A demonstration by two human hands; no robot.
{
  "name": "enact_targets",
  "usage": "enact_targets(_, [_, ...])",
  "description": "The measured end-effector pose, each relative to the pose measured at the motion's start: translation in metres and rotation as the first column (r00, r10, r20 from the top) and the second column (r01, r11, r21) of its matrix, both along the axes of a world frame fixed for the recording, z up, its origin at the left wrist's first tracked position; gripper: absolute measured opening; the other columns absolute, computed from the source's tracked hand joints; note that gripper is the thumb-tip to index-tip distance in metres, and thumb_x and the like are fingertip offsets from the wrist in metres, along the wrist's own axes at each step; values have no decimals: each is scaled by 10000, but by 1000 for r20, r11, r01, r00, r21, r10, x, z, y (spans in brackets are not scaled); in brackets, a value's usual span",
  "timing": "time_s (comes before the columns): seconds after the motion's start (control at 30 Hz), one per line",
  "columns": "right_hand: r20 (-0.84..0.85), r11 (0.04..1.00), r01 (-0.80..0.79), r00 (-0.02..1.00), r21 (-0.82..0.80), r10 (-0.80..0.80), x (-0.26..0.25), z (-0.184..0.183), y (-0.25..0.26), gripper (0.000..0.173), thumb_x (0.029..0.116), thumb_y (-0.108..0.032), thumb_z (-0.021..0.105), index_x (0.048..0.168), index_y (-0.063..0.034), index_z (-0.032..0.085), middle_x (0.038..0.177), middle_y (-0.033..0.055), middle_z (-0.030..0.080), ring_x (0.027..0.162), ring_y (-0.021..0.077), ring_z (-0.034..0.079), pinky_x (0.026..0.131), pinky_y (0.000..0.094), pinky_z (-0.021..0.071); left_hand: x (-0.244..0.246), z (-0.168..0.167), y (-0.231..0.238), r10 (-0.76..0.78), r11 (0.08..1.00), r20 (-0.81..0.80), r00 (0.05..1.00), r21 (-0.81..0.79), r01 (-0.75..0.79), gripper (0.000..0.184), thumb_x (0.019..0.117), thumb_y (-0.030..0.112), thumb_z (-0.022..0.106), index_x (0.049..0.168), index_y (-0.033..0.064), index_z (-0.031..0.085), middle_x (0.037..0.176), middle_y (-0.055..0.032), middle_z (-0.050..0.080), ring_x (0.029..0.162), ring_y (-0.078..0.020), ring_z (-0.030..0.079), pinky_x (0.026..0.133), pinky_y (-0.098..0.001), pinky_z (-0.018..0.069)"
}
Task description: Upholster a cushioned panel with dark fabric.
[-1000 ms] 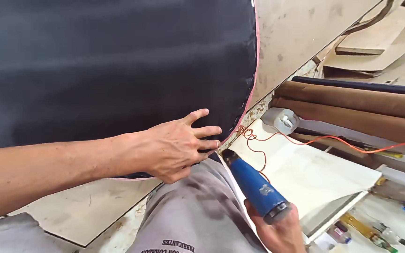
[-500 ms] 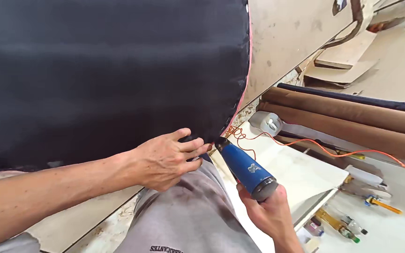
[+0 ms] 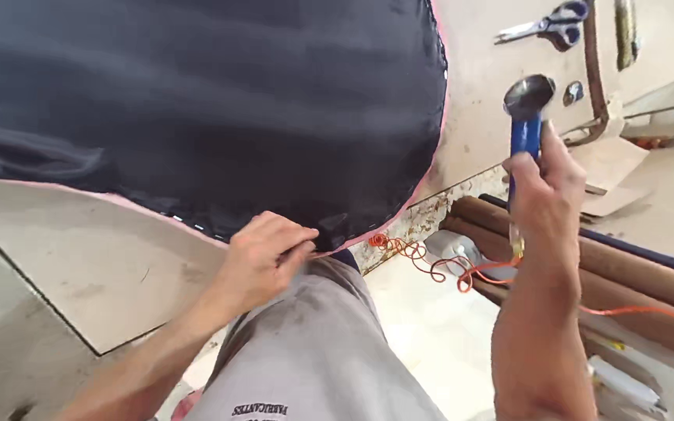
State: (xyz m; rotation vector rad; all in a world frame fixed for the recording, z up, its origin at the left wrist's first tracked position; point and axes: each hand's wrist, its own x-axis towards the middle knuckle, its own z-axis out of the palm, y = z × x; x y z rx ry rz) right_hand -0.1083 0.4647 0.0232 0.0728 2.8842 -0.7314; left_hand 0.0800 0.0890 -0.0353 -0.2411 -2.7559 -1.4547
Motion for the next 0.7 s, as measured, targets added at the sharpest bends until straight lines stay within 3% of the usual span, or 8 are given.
enact_targets(0.1, [-28, 978, 38, 999, 203, -33, -80, -53, 11, 591, 1041, -423, 462, 1591, -214, 399, 1312, 274, 634, 1156, 499, 623, 896, 760, 448, 11, -1, 31, 90, 991, 0, 996, -99, -89, 257, 1029, 323, 619, 1134, 148, 774, 1044, -48, 744, 1041, -190, 677, 932, -361, 547])
enact_targets(0.2, [-51, 952, -107, 991, 288, 126, -105, -56, 1, 508, 1037, -354, 482, 1486, -127, 548, 1393, 310, 560, 1264, 541, 535, 976, 760, 406, 17, -4, 43, 147, 971, -30, 989, -185, -150, 285, 1022, 347, 625, 1159, 137, 761, 1069, -65, 735, 1069, -215, 670, 951, -370, 541])
enact_targets(0.27, [-130, 907, -350, 913, 234, 386, -66, -35, -24, 397, 1059, -278, 489, 1367, -75, 635, 1327, 266, 602, 1191, 453, 600, 949, 650, 491, 26, -8, 48, 172, 963, -58, 983, -200, -180, 275, 1016, 332, 630, 1150, 131, 762, 1079, -70, 735, 1085, -222, 669, 966, -374, 537])
enact_targets(0.33, [-255, 804, -595, 773, 26, 580, -7, -28, -56, 271, 1024, -199, 582, 1194, -51, 731, 1111, 174, 711, 994, 279, 701, 844, 466, 596, 32, -14, 50, 206, 955, -105, 973, -195, -223, 255, 1012, 310, 641, 1131, 126, 769, 1073, -73, 739, 1089, -230, 671, 975, -379, 538])
enact_targets(0.43, [-304, 616, -749, 663, -245, 685, 67, -50, -96, 196, 993, -226, 658, 1084, -110, 788, 1045, 61, 738, 989, 140, 700, 870, 322, 600, 33, -25, 58, 263, 935, -180, 948, -196, -296, 262, 1014, 336, 644, 1116, 138, 780, 1058, -63, 740, 1078, -228, 666, 971, -384, 533])
enact_targets(0.5, [-320, 571, -775, 632, -269, 706, 88, -66, -108, 185, 998, -246, 668, 1061, -126, 793, 1040, 45, 742, 989, 127, 695, 873, 288, 588, 34, -28, 63, 263, 922, -191, 946, -238, -305, 280, 1011, 360, 636, 1127, 148, 775, 1070, -68, 736, 1089, -251, 658, 964, -408, 526])
enact_targets(0.6, [-313, 584, -780, 625, -223, 715, 93, -77, -114, 185, 987, -278, 675, 1030, -136, 785, 1024, 27, 746, 966, 132, 690, 853, 290, 573, 32, -32, 70, 260, 895, -237, 936, -305, -326, 262, 1018, 315, 619, 1128, 134, 773, 1065, -93, 730, 1073, -285, 662, 945, -429, 536])
enact_targets(0.7, [-309, 580, -795, 605, -179, 734, 95, -75, -114, 206, 950, -316, 707, 1048, -150, 780, 1040, 26, 745, 965, 147, 691, 841, 313, 580, 32, -37, 76, 188, 814, -386, 903, -453, -363, 234, 1038, 225, 577, 1089, 80, 754, 988, -117, 731, 962, -301, 697, 863, -451, 560])
